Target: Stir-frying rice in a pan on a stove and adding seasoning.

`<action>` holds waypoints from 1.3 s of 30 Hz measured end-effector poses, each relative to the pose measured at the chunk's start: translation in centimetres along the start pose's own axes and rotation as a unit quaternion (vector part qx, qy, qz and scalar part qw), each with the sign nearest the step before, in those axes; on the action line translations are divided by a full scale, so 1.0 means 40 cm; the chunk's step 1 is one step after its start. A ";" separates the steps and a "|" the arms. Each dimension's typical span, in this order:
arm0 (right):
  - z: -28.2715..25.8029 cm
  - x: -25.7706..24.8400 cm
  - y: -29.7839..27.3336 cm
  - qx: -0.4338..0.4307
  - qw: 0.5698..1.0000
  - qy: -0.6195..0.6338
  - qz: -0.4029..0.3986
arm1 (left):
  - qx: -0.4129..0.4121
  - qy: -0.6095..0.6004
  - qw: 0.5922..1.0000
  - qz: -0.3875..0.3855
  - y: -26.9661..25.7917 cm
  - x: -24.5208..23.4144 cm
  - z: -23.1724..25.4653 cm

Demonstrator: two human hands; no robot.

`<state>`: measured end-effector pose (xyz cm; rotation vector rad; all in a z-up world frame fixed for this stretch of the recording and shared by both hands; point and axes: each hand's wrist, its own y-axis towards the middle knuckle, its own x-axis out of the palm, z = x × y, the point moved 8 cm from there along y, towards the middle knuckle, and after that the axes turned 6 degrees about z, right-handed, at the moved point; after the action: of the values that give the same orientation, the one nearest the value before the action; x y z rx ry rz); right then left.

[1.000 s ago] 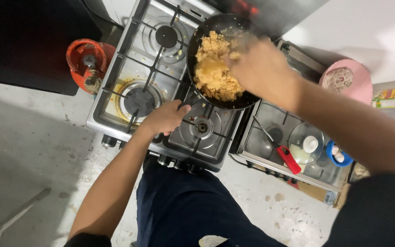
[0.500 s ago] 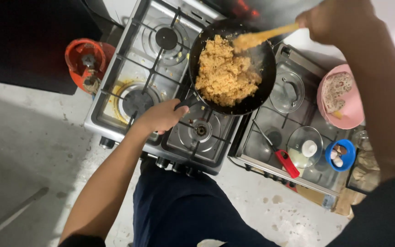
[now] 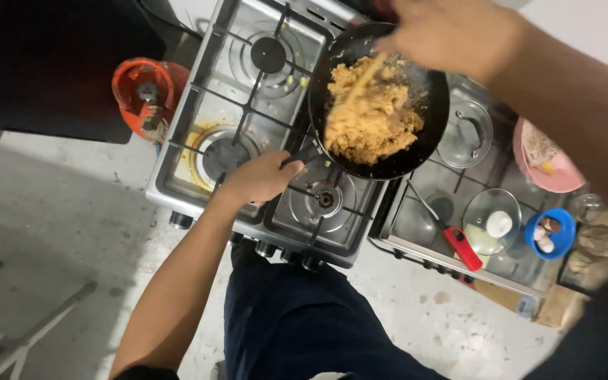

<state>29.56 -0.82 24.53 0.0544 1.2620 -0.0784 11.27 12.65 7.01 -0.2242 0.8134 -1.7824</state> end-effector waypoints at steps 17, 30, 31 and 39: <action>-0.243 0.026 -0.477 0.246 0.869 -0.021 -0.428 | -0.097 -0.168 0.979 -0.066 -0.015 0.104 -0.059; -0.080 -0.219 -0.391 0.399 0.854 -0.071 -0.327 | -0.075 -0.316 0.944 -0.064 0.006 0.222 -0.100; -0.079 -0.177 -0.439 0.399 0.854 -0.073 -0.327 | -0.073 -0.316 0.944 -0.064 0.002 0.225 -0.097; -0.157 0.078 -0.441 0.418 0.865 0.051 -0.273 | -0.123 -0.289 0.943 -0.109 -0.030 0.230 -0.076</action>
<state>22.99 -17.95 19.69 0.4561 1.2347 -1.1304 5.34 5.86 3.31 -0.9870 0.5897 -1.6774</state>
